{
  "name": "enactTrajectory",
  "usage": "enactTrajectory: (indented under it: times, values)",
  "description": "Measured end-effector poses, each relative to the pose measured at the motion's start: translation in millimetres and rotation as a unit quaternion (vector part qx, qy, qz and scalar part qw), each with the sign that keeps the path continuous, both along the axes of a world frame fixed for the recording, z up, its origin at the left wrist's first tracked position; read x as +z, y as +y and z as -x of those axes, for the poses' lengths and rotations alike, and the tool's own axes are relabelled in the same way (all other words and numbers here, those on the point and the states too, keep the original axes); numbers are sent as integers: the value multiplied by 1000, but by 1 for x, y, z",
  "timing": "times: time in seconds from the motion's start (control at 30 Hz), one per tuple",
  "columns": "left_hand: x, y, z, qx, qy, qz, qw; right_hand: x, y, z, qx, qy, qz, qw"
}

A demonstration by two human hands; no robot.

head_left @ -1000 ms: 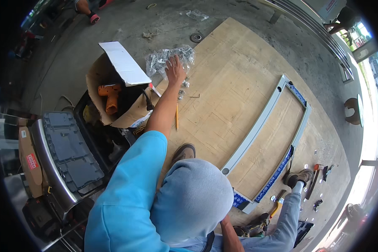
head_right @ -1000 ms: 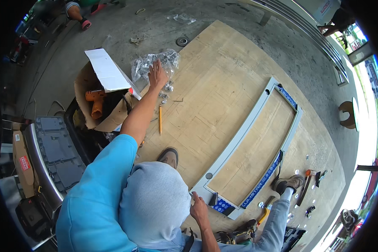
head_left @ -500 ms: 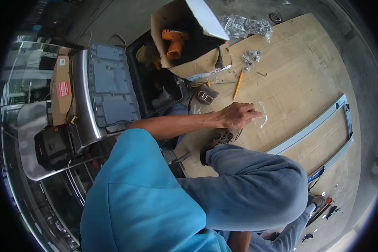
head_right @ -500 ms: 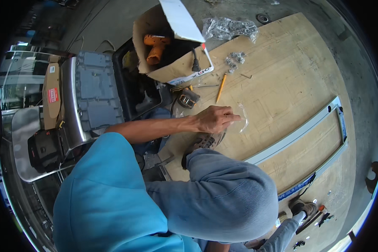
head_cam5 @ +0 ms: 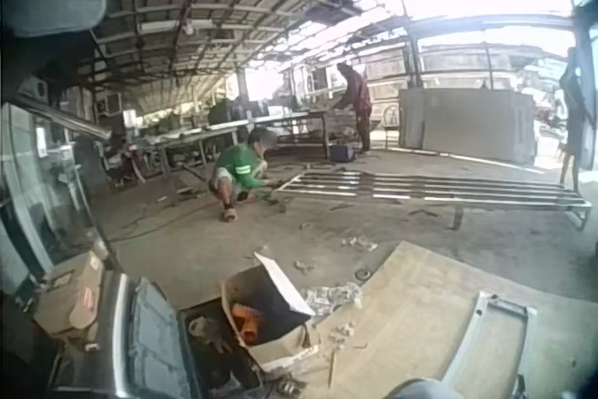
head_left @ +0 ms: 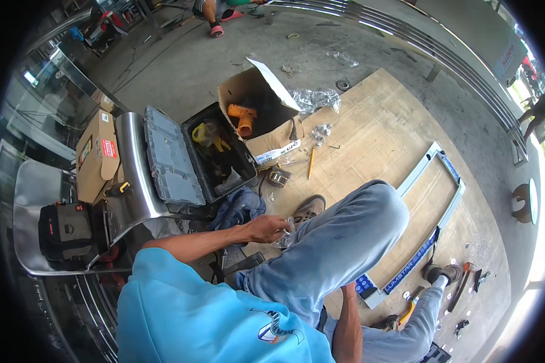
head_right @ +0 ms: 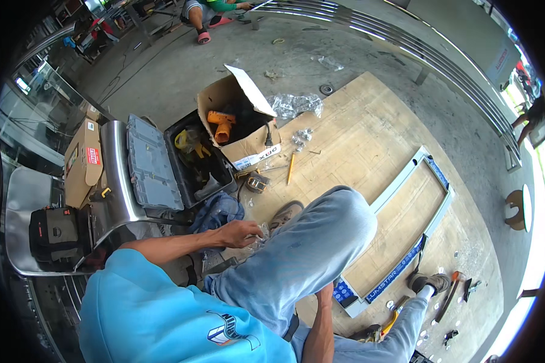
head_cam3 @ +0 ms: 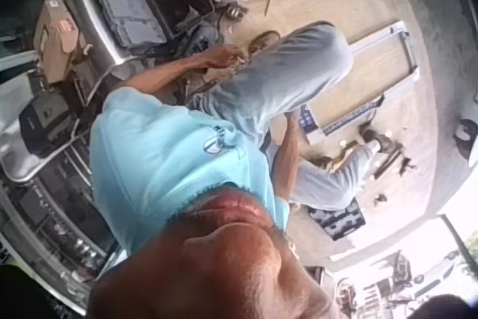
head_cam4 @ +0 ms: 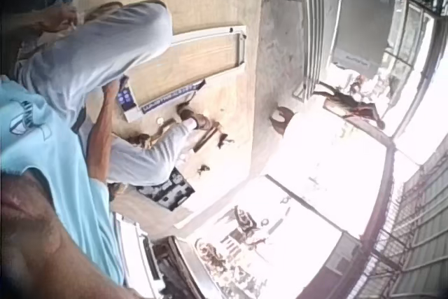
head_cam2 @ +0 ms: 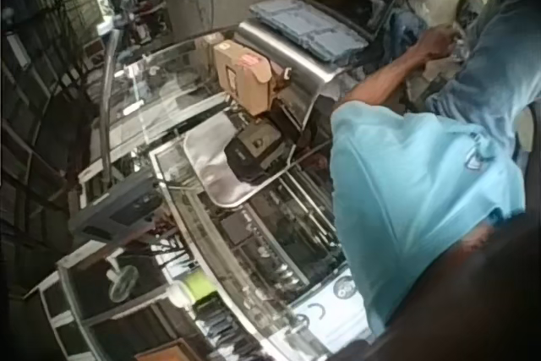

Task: Assembling an aluminum window or door frame by marking, drilling, and attaching hinges.

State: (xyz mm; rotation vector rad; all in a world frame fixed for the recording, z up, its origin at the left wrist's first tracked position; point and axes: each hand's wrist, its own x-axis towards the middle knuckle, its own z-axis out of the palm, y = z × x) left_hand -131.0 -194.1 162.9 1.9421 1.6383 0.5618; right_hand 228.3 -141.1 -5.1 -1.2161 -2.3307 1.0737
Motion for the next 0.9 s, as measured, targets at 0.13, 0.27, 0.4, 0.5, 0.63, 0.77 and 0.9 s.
enactTrajectory:
  times: [0.13, 0.27, 0.4, 0.5, 0.63, 0.77, 0.9]
  values:
    - [-6, 119, 22, -85, 9, 54, 995, 29, 7, -11, -114, -146, 95, 978]
    - [13, 251, 48, -154, 165, 121, 967, 36, 11, -13, -147, -200, 149, 957]
    - [35, 359, 79, 96, -49, 103, 989, 35, 12, -6, -158, -184, 180, 953]
    - [21, 412, 139, 415, -169, -86, 890, 24, 16, 11, -141, -152, 192, 959]
    - [9, 459, 105, 761, -308, -185, 540, 28, 14, -2, -213, -131, 213, 944]
    - [-67, 477, 172, 743, -297, -71, 596, -7, 20, 1, -243, -95, 301, 917]
    - [-119, 499, 190, 291, 279, -97, 910, 8, 47, 13, -244, -40, 457, 854]
